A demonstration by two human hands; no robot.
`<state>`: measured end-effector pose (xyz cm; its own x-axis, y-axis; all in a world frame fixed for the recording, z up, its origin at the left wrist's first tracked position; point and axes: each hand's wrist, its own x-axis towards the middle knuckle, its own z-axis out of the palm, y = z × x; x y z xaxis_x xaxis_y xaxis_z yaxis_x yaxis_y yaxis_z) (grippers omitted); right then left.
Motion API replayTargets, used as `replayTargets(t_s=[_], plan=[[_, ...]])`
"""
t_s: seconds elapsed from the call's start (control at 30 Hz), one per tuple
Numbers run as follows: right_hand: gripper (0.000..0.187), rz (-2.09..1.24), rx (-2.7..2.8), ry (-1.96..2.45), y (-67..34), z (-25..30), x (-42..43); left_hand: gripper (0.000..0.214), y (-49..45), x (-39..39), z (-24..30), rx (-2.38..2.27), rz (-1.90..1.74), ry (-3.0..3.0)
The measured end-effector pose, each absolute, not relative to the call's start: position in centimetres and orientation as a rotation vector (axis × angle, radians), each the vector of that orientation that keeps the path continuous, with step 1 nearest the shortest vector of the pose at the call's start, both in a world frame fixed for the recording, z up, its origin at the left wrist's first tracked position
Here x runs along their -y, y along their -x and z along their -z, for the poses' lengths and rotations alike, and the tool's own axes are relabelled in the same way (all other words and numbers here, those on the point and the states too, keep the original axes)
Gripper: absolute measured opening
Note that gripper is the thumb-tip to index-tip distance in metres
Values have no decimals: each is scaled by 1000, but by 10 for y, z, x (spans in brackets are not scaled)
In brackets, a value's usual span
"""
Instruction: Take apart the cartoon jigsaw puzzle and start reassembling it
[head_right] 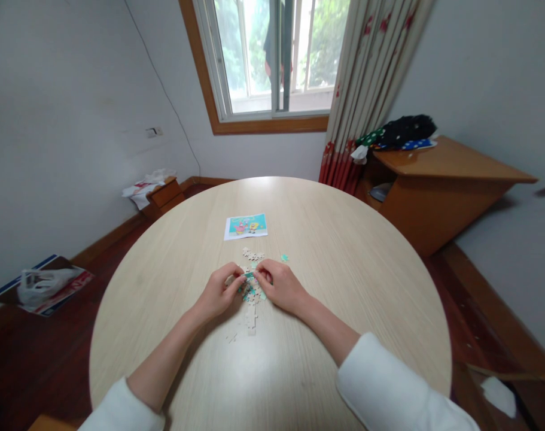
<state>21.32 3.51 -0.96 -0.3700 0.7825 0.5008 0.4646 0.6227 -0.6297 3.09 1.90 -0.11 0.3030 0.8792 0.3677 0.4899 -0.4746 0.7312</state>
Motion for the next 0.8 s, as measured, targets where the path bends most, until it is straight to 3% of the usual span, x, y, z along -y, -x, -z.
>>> replayTargets(t_s=[0.43, 0.8], plan=[[14, -525, 2131, 919, -215, 7, -34, 20, -30, -22, 0, -1276, -983, -2009], [22, -255, 2220, 876, -213, 9, -31, 21, -33, -18, 1, -1363, -1003, -2100]])
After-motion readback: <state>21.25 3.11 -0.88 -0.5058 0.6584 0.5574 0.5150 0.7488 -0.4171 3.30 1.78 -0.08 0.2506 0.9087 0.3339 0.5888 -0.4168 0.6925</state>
